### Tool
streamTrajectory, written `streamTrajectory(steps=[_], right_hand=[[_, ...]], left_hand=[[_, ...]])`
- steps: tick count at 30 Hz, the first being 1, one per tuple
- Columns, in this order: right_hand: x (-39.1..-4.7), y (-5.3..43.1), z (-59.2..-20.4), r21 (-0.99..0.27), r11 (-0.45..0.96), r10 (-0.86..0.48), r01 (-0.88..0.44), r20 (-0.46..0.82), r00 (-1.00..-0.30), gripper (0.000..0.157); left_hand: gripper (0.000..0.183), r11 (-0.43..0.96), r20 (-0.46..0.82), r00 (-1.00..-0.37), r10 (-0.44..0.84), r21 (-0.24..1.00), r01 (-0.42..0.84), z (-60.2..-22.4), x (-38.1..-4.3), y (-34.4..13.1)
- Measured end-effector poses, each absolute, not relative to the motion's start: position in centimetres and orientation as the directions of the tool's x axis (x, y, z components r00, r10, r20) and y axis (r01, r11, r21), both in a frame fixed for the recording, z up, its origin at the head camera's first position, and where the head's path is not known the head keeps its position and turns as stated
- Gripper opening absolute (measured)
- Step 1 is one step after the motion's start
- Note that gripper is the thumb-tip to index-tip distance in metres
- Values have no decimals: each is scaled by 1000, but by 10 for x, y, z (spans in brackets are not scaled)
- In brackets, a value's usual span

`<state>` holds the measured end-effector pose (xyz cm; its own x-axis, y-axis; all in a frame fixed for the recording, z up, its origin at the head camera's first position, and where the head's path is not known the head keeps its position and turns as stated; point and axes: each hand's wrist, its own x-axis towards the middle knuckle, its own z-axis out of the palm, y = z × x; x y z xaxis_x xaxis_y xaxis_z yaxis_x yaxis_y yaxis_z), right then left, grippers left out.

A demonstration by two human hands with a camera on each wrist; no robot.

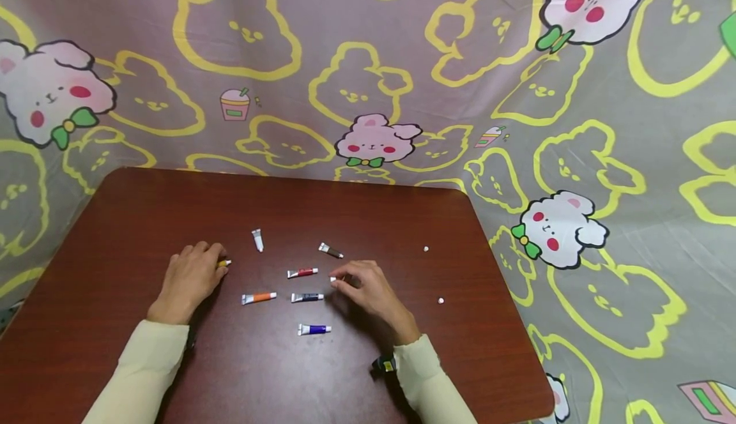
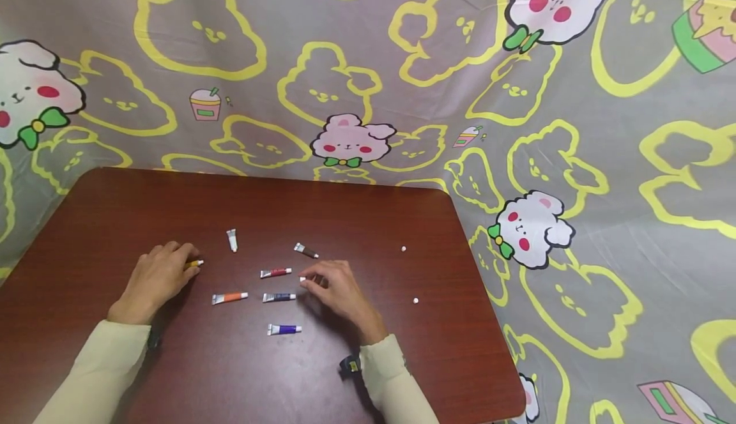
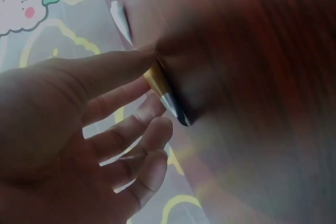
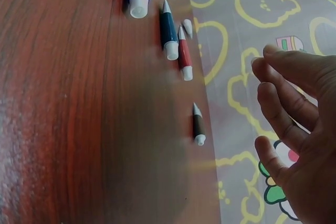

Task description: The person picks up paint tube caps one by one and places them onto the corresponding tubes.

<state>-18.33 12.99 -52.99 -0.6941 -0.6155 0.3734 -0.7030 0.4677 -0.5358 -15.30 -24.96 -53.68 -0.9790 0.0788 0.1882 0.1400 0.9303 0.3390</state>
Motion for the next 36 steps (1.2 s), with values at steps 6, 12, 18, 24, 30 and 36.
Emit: streamTrajectory(steps=[6,12,18,24,30,36], right_hand=[[-182,128,-529,-539,487,-605,-687,359,-711,13],[-181,125,-529,-539,514,-602,-667,328,-728,14],[-182,123,-530,-543,494,-603,-679,349,-717,14],[-183,121,-531,-546,494,-606,-677,342,-718,12],[-183,119,-530,-540,499,-609,-678,338,-718,12],[-183,116,-529,-551,496,-610,-672,330,-721,11]], left_hand=[[20,934,196,-978,75,330,138,-538,-154,-249],[17,944,217,-972,93,290,156,-537,-153,-245],[20,936,272,-952,141,276,217,-527,-149,-226],[22,913,321,-926,197,284,292,-512,-146,-201],[20,895,314,-919,240,295,334,-500,-141,-178],[21,871,368,-882,294,277,406,-494,-137,-158]])
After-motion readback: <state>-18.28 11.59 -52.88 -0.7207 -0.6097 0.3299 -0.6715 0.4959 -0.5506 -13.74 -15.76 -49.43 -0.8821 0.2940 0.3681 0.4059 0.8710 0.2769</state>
